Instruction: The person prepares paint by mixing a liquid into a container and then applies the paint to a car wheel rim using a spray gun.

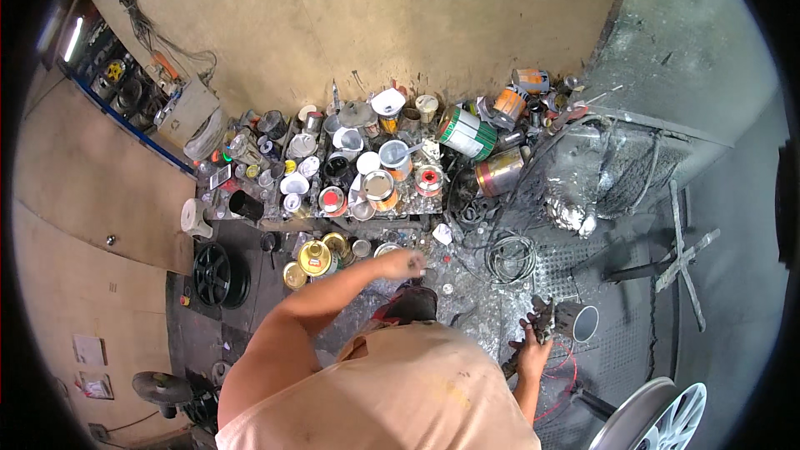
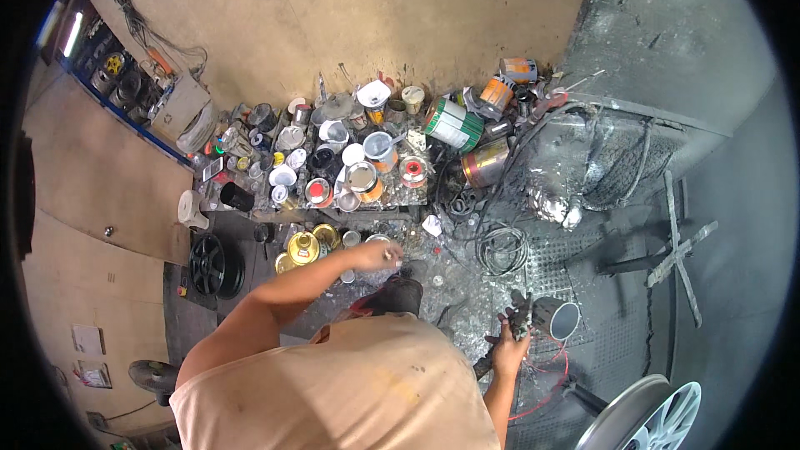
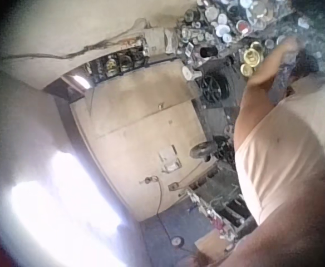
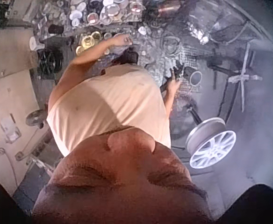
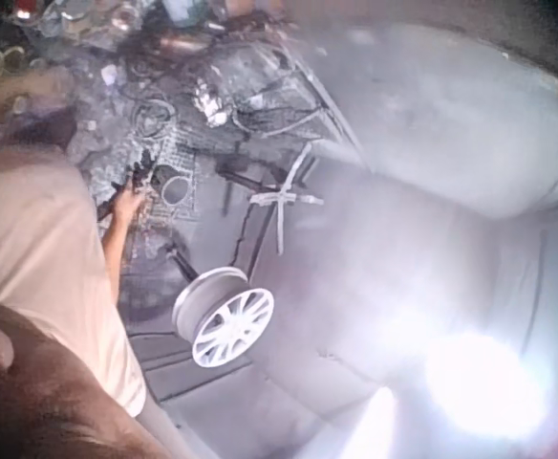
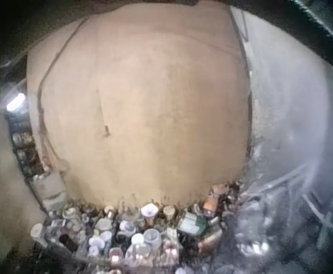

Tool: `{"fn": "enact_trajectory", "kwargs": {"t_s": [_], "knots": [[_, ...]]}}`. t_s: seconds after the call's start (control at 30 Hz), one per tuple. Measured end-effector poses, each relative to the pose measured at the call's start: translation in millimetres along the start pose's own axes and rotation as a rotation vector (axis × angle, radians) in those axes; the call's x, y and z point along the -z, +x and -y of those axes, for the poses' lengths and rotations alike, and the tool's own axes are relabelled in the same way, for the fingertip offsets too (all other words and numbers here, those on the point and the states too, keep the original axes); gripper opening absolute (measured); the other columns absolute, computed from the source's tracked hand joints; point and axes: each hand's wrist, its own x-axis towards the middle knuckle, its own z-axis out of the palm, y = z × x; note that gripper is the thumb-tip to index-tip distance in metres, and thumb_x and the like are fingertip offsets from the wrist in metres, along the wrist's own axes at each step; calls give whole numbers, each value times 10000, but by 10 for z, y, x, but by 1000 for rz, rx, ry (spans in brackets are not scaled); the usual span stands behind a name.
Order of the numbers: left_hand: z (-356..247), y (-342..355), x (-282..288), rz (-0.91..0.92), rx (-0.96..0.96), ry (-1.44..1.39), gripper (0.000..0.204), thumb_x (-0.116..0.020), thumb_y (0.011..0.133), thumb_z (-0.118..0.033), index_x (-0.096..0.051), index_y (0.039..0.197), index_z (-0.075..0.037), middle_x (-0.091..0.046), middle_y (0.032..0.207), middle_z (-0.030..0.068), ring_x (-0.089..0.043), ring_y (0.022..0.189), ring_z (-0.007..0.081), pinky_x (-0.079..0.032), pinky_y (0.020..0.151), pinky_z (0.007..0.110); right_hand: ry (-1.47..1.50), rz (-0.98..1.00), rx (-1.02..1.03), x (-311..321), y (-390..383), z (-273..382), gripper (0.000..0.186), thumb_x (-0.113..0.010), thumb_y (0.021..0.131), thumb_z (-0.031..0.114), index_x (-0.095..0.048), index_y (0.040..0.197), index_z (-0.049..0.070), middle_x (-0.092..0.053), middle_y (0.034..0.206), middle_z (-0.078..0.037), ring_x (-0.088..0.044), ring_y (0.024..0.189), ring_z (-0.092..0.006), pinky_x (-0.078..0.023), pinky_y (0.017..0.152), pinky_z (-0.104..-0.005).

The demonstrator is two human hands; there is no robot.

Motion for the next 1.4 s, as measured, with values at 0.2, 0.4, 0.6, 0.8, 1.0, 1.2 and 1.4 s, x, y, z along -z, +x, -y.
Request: {"fn": "enact_trajectory", "kwargs": {"t_s": [0.2,0.4,0.6,0.8,1.0,1.2,1.4], "knots": [[337,804,1186,-387,3,-5,273,-713,857,-221,-680,1089,-80,-716,1026,127,-690,954,278,-528,851,394,-98,80,-22,-221,-84,-189,262,-589,945,22,-584,1203,-23,-684,1098,-104,-691,935,-185,-508,572,-260],[827,1762,1894,-1104,-26,76,400,-697,847,-178,-630,1228,-76,-689,1112,198,-636,1088,379,-491,957,463,-167,-41,-59,-733,-89,-295,277,-632,922,20,-593,1194,-15,-698,1047,-81,-674,876,-147,-494,701,-260],[1214,2006,2315,-442,-146,295,355,-655,871,-155,-639,1216,-71,-638,1226,207,-618,1096,390,-500,934,469,-58,-23,-139,-1218,129,-450,307,-619,941,39,-586,1244,2,-692,1115,-98,-686,929,-188,-509,725,-288],[1444,1779,2597,-713,-52,370,299,-645,904,-247,-659,1157,-89,-674,1099,176,-663,927,395,-538,824,490,-30,-31,-128,-1596,236,-348,303,-618,939,27,-591,1239,-4,-693,1130,-90,-685,921,-181,-482,691,-294],[1613,1640,2655,-1049,-63,-198,191,-666,893,-99,-665,1082,-78,-701,874,199,-669,786,388,-525,718,405,-8,-98,-129,-1753,291,-246,293,-626,942,40,-592,1229,-10,-700,1124,-96,-682,936,-181,-485,723,-284],[1671,1669,2639,-611,-74,13,166,-679,878,-108,-708,1034,-58,-704,921,218,-680,863,394,-533,778,434,-24,-43,-96,-1857,262,-209,273,-626,947,50,-596,1211,-10,-702,1111,-101,-681,936,-176,-482,733,-276],[1522,1549,2760,-603,-146,256,179,-643,874,-75,-740,1025,-75,-694,951,232,-655,896,411,-524,812,483,87,-127,-131,-1940,213,-231,222,-630,946,41,-626,1165,0,-713,1065,-79,-678,926,-146,-475,694,-265]]}}
